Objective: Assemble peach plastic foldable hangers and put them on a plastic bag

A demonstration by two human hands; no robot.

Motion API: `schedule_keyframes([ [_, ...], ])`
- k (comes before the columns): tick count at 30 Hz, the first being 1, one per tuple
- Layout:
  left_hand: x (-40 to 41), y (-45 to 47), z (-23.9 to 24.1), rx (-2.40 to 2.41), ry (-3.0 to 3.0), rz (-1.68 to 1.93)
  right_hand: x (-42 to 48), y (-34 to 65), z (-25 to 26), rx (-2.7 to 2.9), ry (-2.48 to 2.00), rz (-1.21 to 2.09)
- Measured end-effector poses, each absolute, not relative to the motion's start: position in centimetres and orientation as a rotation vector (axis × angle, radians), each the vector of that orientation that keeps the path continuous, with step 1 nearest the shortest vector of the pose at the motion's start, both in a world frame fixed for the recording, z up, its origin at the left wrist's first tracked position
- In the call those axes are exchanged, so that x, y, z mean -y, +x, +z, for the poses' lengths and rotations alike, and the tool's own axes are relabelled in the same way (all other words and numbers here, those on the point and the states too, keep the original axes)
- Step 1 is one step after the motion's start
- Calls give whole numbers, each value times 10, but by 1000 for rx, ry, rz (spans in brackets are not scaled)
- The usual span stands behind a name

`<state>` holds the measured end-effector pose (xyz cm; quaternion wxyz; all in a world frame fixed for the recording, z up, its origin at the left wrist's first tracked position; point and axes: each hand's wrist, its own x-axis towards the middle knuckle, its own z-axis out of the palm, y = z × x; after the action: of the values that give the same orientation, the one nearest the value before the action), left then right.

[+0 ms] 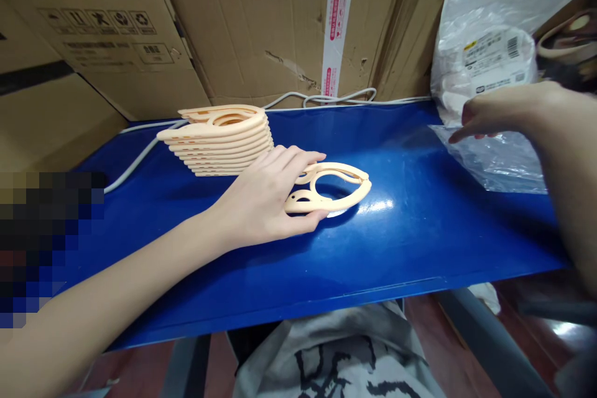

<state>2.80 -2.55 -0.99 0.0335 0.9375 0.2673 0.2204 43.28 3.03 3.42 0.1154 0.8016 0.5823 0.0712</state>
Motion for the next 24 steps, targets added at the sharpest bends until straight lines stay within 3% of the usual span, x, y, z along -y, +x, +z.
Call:
schedule_keyframes([
  [4, 34, 30, 7, -832, 2927, 741, -29, 414, 37, -1588, 2257, 125],
  [9, 27, 10, 60, -936, 2913, 872, -31, 414, 45, -1570, 2219, 191],
  [15, -14, -42, 120, -1402, 2899, 774, -32, 424, 49, -1596, 2235, 214],
  [24, -63, -65, 122, -1413, 2722, 416, -47, 447, 41, -1588, 2330, 292],
])
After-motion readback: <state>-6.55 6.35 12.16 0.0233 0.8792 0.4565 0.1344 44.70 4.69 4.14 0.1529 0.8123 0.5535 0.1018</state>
